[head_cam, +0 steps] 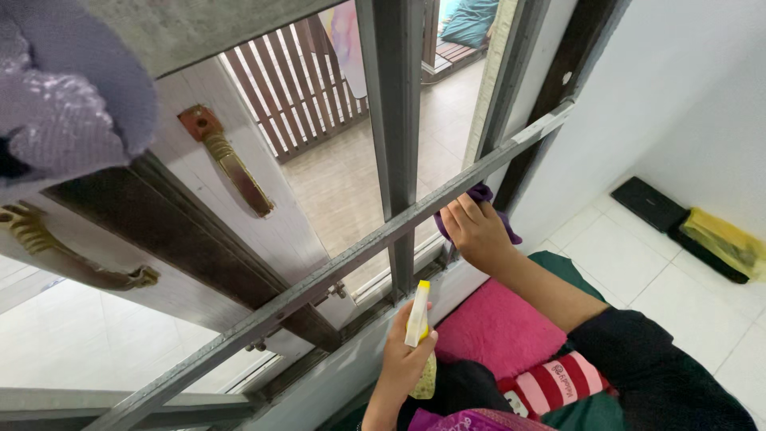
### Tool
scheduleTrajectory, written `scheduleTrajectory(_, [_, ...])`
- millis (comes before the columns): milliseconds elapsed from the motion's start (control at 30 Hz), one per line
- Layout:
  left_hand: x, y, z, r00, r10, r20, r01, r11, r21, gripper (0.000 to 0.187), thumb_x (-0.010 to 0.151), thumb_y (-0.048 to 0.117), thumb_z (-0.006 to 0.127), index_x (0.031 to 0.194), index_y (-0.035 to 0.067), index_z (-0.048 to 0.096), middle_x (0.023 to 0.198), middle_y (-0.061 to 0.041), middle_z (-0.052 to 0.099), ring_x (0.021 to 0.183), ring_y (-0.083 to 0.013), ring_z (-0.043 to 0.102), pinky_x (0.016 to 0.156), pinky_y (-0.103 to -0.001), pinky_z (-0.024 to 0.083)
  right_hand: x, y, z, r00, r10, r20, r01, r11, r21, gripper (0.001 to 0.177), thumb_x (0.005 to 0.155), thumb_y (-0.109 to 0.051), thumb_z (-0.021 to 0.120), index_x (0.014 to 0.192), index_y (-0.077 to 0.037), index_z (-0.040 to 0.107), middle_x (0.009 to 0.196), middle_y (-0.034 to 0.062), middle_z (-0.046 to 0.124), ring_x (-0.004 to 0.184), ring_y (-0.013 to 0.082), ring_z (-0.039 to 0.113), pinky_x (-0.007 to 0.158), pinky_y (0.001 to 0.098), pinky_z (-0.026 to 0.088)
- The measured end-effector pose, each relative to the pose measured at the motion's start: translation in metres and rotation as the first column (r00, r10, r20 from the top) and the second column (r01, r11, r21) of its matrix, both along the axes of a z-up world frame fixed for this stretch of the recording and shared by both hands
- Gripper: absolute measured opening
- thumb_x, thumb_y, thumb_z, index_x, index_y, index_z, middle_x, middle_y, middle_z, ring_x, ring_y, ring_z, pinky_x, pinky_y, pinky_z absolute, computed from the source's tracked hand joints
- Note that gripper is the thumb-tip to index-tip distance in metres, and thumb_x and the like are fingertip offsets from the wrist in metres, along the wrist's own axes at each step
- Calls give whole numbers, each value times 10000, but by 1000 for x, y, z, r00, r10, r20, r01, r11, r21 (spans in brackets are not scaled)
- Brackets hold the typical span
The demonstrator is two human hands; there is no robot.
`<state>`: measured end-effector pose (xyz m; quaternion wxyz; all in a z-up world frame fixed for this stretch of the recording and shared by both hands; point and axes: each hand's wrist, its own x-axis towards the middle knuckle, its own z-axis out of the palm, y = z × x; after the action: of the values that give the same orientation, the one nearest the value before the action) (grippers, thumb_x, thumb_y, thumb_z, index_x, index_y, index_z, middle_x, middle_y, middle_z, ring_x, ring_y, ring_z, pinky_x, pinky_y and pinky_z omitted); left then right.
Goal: The person sits on a mat and cleans a metal window frame using a spray bottle and a purple cloth. They spray the frame and wipe it repeatedly, focusing on the horizontal and vertical bars.
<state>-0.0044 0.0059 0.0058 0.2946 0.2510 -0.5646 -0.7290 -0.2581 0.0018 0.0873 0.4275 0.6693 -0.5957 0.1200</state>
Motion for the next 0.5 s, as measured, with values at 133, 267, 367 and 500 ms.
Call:
scheduleTrajectory(133, [-2,-1,0,1000,6,-7,-6,1000,-24,494,881,-8,660,1361,57,561,880,27,610,757,-44,571,675,-219,479,14,-4,-4,962,-238,-138,256,957,137,335,862,-174,578,1099,28,700,1118,144,668,1222,293,558,766,376,501])
scheduleTrajectory(267, [2,0,-2,1000,10,18,-10,1000,4,479,890,-1,660,1357,56,572,849,31,577,732,-47,543,654,-222,455,20,-7,-50,949,-266,-172,297,935,192,325,856,-185,572,1058,30,709,1106,148,678,1233,312,548,784,388,504])
scheduleTrajectory(367, [3,-2,-2,1000,14,23,-14,999,29,486,886,0,661,1360,66,578,822,31,560,704,-51,528,631,-224,440,12,-4,-88,963,-196,-184,234,947,218,343,841,-189,571,1065,31,709,1122,151,683,1225,310,543,798,397,510])
scheduleTrajectory(500, [7,-2,-2,999,17,29,-16,999,-30,481,886,1,664,1355,69,578,818,37,551,703,-45,527,629,-221,445,-3,-1,-117,979,-86,-186,132,960,249,354,837,-202,571,1085,15,700,1128,138,681,1220,299,546,794,399,504])
